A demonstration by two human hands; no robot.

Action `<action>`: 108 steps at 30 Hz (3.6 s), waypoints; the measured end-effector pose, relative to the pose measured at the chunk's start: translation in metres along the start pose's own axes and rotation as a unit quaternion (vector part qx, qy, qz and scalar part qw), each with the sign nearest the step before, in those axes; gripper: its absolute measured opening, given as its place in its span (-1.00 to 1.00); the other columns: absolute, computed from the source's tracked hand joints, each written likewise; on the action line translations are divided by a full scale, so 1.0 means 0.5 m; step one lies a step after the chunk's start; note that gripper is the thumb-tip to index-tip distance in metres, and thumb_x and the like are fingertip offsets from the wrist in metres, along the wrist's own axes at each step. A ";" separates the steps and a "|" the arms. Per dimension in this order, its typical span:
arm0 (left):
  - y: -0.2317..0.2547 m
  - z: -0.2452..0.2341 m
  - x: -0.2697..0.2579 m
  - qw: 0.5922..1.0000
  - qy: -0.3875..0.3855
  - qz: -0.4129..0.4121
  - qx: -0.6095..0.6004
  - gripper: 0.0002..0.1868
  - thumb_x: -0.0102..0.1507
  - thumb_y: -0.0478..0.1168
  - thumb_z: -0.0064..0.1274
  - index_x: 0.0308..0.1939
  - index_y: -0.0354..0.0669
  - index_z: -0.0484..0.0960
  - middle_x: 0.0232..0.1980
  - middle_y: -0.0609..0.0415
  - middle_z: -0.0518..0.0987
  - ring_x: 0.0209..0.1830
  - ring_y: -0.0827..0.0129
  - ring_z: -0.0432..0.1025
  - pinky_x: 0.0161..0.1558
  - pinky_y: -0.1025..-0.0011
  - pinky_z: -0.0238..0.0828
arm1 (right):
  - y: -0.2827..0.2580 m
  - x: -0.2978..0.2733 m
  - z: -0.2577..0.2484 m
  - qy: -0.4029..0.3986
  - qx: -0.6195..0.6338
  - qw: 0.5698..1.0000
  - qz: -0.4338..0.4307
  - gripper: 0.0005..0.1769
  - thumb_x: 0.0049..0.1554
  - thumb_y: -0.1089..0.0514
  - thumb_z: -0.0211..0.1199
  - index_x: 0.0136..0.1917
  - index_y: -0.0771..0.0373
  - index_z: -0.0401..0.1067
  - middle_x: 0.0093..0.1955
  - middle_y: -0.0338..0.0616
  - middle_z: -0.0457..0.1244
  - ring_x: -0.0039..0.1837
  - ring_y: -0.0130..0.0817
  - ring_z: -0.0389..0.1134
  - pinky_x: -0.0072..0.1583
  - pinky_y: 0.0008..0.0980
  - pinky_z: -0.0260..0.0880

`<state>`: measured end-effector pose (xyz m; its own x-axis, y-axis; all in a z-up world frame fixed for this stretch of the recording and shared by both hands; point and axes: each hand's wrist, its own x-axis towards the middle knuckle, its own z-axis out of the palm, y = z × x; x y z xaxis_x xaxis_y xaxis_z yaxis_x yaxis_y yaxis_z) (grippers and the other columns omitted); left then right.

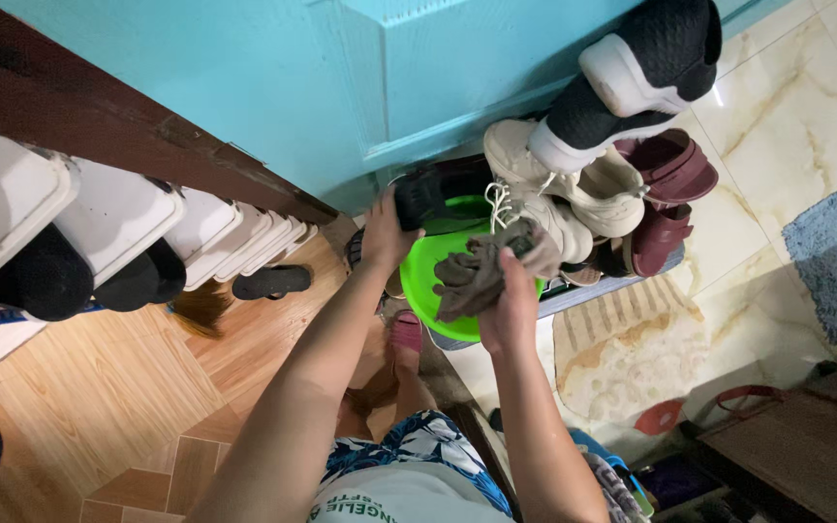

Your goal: The person removes various shoes from a shoe rack and places them on the floor. They then use a cloth to wipe the soles and uppers of several shoes, including sandals and sneakers, before returning them to the rack.

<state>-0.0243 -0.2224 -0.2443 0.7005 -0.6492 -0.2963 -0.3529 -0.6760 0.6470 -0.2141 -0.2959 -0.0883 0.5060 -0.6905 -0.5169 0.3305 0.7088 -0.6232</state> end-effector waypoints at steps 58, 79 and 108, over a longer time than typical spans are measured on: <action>0.048 -0.888 -0.355 0.744 0.194 0.001 -0.640 -0.50 0.38 0.10 0.02 0.10 -0.30 0.47 -0.05 0.06 0.53 -0.09 0.40 0.55 -0.17 0.35 0.56 | 0.141 -0.334 0.638 -0.376 -0.034 0.921 0.097 -0.36 0.32 -0.17 -0.14 0.50 0.24 0.21 0.52 -0.10 0.19 0.52 -0.13 0.19 0.53 -0.05 0.11; 0.024 -0.683 -0.574 0.835 0.126 0.118 -0.523 -0.42 0.33 0.10 0.10 0.28 -0.21 0.50 -0.08 0.17 0.57 -0.05 0.44 0.47 0.00 0.37 0.42 | 0.124 -0.309 0.523 -0.419 -0.090 0.903 -0.012 -0.37 0.20 0.13 0.26 0.48 0.31 0.21 0.42 -0.07 0.25 0.38 -0.22 0.34 0.40 -0.15 0.36; -0.183 -0.596 -0.718 0.523 0.040 0.079 -0.848 0.13 0.22 0.62 -0.20 0.42 -0.37 0.33 0.37 -0.23 0.46 0.35 0.03 0.40 0.44 0.04 0.27 | 0.211 -0.560 0.482 -0.556 -0.523 0.370 -0.529 -0.46 0.37 -0.21 -0.06 0.45 0.11 0.30 0.65 0.30 -0.08 0.65 0.32 -0.13 0.60 0.01 -0.14</action>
<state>-0.0585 0.1764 0.0122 0.7935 -0.5875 -0.1588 0.5993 0.7089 0.3719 -0.1290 0.0067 0.1320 0.7423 0.3974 0.5395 0.6171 -0.7192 -0.3193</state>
